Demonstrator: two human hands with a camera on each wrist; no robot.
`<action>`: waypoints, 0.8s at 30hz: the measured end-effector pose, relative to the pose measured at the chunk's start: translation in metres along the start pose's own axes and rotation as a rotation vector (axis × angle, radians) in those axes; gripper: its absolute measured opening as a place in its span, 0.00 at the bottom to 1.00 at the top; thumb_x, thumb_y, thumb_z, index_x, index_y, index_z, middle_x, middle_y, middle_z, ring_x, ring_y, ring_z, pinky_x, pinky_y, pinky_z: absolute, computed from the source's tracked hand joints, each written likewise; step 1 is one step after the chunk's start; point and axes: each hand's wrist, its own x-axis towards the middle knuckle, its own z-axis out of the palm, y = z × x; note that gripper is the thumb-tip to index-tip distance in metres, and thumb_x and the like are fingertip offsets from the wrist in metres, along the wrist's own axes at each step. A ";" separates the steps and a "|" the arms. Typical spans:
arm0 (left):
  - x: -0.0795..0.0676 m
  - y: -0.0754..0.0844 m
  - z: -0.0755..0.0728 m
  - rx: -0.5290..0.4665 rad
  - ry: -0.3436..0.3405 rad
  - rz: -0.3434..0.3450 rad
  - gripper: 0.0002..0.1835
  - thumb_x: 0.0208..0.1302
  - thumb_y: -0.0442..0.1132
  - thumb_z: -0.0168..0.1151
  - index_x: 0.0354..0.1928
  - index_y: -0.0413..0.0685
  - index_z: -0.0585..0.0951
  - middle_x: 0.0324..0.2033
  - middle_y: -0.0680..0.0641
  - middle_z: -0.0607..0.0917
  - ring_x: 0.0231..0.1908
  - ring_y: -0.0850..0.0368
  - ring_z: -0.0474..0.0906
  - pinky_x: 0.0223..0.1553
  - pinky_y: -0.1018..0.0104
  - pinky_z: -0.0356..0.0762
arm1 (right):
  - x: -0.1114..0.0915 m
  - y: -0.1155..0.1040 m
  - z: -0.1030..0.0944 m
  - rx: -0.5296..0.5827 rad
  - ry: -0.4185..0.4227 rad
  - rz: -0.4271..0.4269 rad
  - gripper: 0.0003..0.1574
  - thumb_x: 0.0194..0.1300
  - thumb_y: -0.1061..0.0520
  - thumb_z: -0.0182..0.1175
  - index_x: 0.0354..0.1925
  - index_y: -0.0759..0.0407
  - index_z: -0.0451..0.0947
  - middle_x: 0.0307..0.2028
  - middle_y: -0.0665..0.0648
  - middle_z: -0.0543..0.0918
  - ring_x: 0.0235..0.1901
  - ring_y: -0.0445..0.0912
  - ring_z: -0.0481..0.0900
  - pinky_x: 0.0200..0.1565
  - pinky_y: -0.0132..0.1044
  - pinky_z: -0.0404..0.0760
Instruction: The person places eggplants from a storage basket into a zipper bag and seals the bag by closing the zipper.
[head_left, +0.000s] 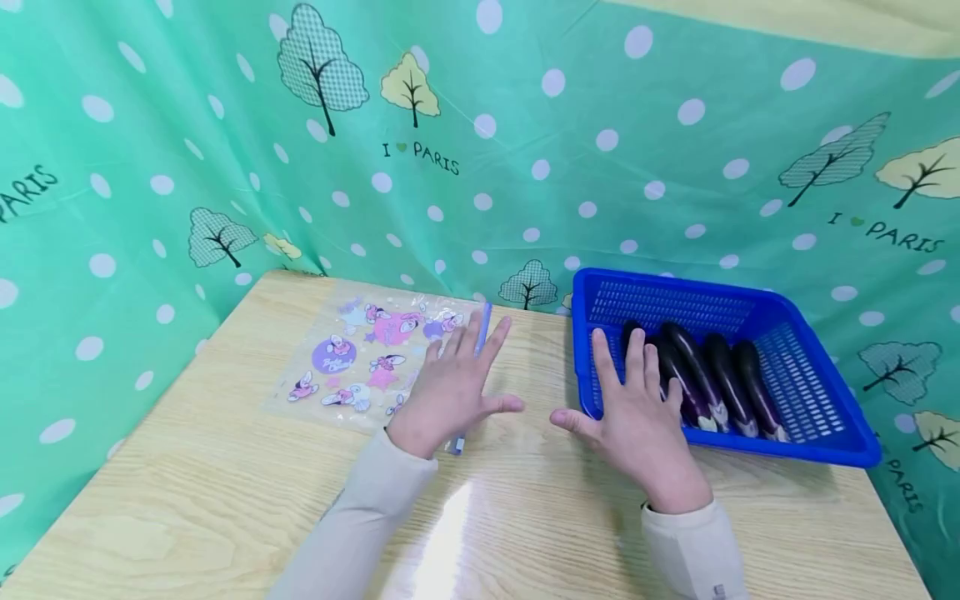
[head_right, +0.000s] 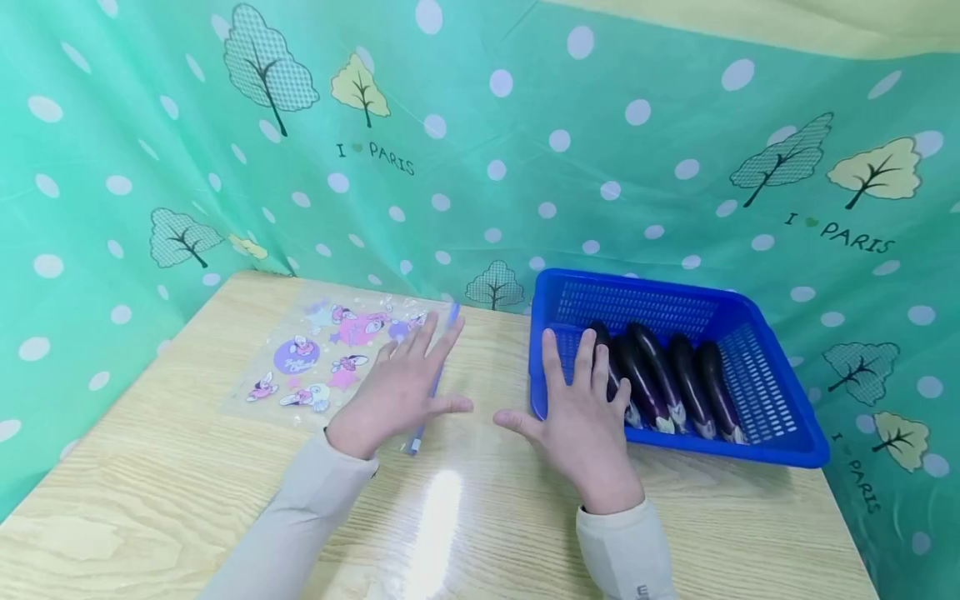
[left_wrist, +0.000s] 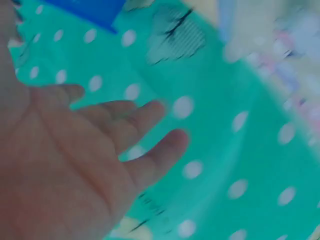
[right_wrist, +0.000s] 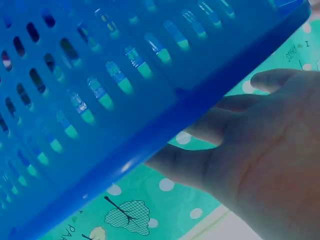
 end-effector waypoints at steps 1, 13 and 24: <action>0.002 -0.003 0.004 -0.017 -0.011 -0.030 0.57 0.61 0.70 0.62 0.81 0.56 0.45 0.76 0.33 0.52 0.68 0.32 0.64 0.61 0.36 0.67 | 0.000 0.000 0.000 0.006 0.007 -0.002 0.71 0.58 0.16 0.51 0.81 0.48 0.31 0.77 0.70 0.27 0.74 0.70 0.28 0.61 0.80 0.38; 0.014 -0.031 0.037 -0.039 -0.088 -0.213 0.26 0.66 0.44 0.66 0.58 0.30 0.76 0.48 0.33 0.76 0.35 0.42 0.80 0.36 0.47 0.83 | 0.002 0.019 -0.022 0.099 -0.041 0.030 0.52 0.74 0.36 0.54 0.80 0.58 0.45 0.73 0.76 0.54 0.70 0.73 0.54 0.62 0.75 0.55; 0.011 -0.034 0.032 -0.129 -0.177 -0.234 0.23 0.63 0.35 0.62 0.57 0.28 0.73 0.50 0.34 0.74 0.31 0.46 0.76 0.33 0.52 0.81 | -0.004 0.052 -0.038 0.145 -0.118 0.087 0.47 0.76 0.35 0.50 0.78 0.62 0.54 0.72 0.73 0.61 0.69 0.71 0.58 0.62 0.70 0.60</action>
